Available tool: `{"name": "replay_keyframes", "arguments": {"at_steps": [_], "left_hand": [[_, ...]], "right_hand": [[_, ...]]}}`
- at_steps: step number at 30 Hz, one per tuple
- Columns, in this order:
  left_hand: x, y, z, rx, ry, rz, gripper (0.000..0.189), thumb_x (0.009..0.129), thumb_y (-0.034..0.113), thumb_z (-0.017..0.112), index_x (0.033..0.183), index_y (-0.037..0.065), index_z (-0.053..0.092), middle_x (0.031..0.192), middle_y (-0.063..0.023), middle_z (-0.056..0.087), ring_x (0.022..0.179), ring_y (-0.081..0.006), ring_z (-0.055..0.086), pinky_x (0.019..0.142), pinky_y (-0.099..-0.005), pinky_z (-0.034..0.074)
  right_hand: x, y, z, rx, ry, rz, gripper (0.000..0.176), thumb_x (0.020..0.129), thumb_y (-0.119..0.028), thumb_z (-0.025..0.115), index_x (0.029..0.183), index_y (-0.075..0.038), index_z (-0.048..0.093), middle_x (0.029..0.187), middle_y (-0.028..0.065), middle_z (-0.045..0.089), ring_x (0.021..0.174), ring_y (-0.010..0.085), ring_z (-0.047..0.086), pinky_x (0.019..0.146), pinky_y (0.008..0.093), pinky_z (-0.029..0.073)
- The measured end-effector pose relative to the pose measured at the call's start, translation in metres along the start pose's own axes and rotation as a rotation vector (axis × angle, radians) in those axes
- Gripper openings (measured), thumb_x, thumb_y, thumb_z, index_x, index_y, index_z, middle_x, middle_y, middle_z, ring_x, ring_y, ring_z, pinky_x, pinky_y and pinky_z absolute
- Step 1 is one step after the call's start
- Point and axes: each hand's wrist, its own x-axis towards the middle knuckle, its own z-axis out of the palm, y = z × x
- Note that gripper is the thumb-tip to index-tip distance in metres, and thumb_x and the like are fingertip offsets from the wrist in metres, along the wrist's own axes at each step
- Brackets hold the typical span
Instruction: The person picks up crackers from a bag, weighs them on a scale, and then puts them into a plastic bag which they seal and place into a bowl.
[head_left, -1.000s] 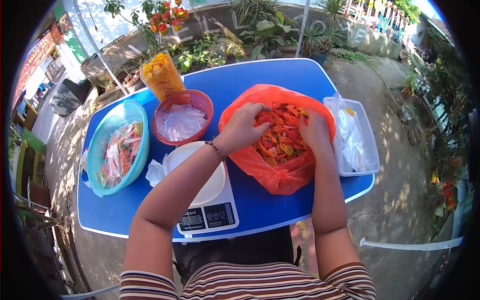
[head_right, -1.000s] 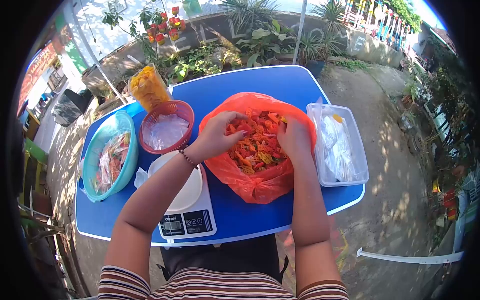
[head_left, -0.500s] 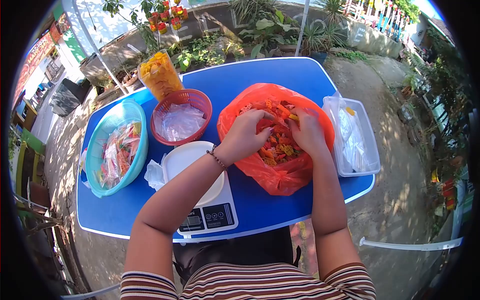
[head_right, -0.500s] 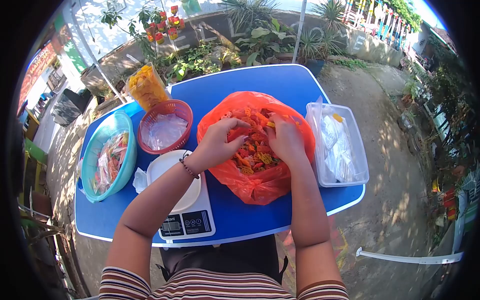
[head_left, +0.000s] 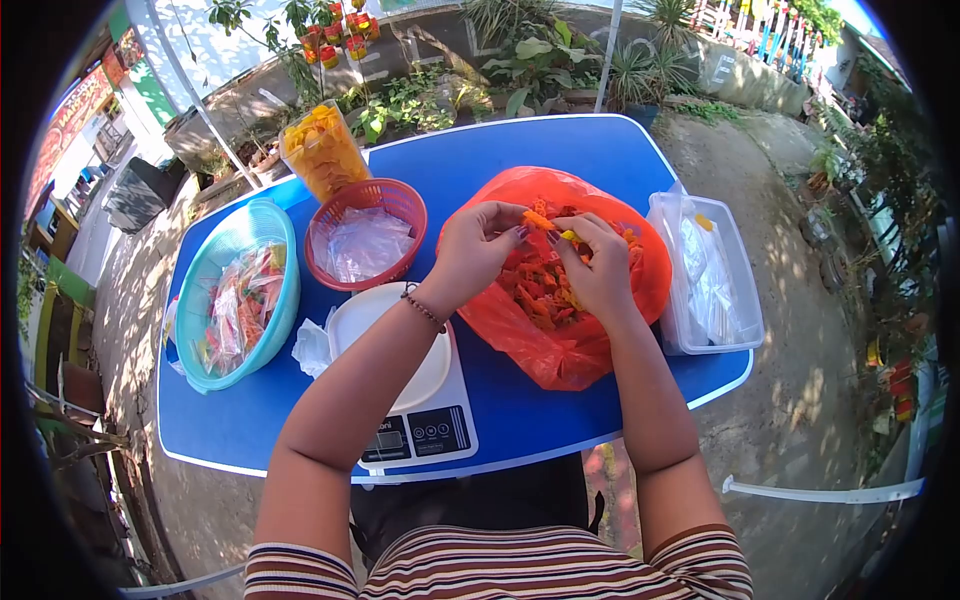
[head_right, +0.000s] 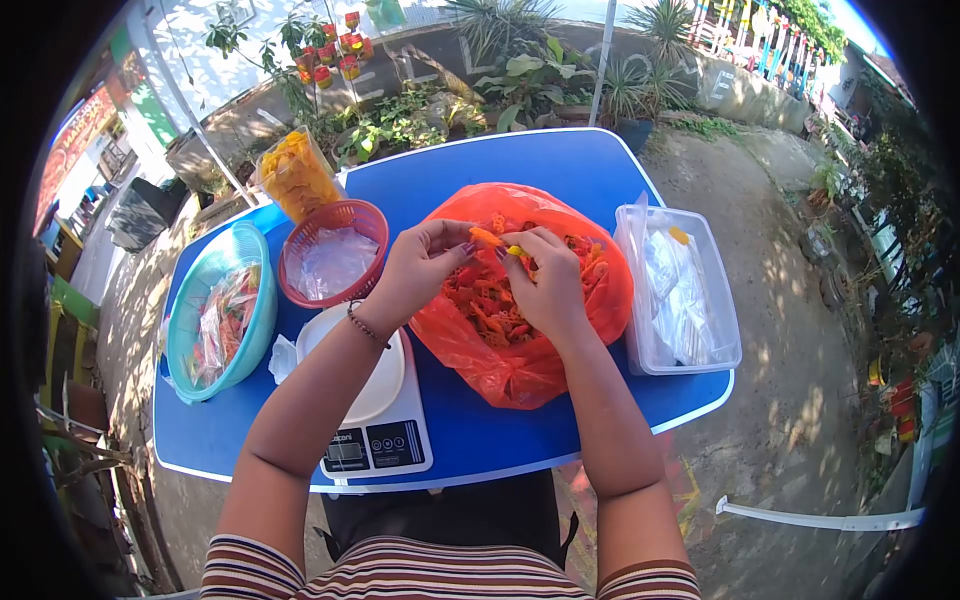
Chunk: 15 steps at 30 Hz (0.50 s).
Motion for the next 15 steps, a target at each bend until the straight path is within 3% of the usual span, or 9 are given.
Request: {"name": "replay_keyframes", "arguments": {"at_steps": [2,5,8,14,15], "left_hand": [[-0.001,0.001,-0.002,-0.030,0.009,-0.002,0.029,0.098,0.001,0.062,0.125,-0.008,0.059,0.118,-0.0130,0.069,0.110,-0.0158,0.067,0.099,-0.0289,0.054],[-0.004,-0.001,-0.003,-0.097,-0.005,0.010,0.030,0.099,0.004,0.062,0.127,-0.005,0.059,0.119,-0.0122,0.069,0.111,-0.0164,0.067,0.099,-0.0295,0.055],[-0.017,0.019,-0.003,-0.224,-0.005,-0.087,0.032,0.100,0.008,0.062,0.130,-0.004,0.058,0.119,-0.0115,0.069,0.111,-0.0155,0.067,0.096,-0.0302,0.056],[-0.039,0.023,-0.011,-0.311,0.032,-0.083,0.033,0.100,0.014,0.063,0.129,-0.002,0.058,0.120,-0.0117,0.069,0.106,-0.0142,0.068,0.090,-0.0308,0.060],[-0.046,0.025,-0.012,-0.289,0.060,-0.067,0.033,0.100,0.014,0.064,0.128,-0.002,0.059,0.118,-0.0112,0.070,0.104,-0.0137,0.069,0.088,-0.0297,0.060]], "right_hand": [[0.002,-0.001,-0.003,-0.074,0.091,-0.077,0.021,0.085,0.001,0.068,0.106,0.003,0.071,0.092,0.0130,0.068,0.081,0.0249,0.068,0.070,0.0324,0.052],[0.002,-0.003,-0.006,-0.065,0.118,-0.021,0.025,0.083,0.004,0.068,0.108,0.002,0.070,0.094,0.0131,0.068,0.087,0.0240,0.068,0.074,0.0311,0.053],[0.000,-0.010,-0.002,0.029,0.137,-0.131,0.024,0.083,0.005,0.069,0.106,0.001,0.069,0.093,0.0111,0.069,0.085,0.0216,0.070,0.073,0.0288,0.054],[-0.013,-0.030,0.010,0.228,0.017,-0.061,0.014,0.086,-0.002,0.076,0.095,-0.002,0.066,0.087,0.0056,0.071,0.072,0.0125,0.069,0.064,0.0252,0.054],[-0.016,-0.035,0.014,0.295,0.007,-0.055,0.014,0.087,-0.002,0.077,0.097,-0.001,0.066,0.087,0.0012,0.068,0.074,0.0050,0.060,0.066,0.0207,0.049]]}}
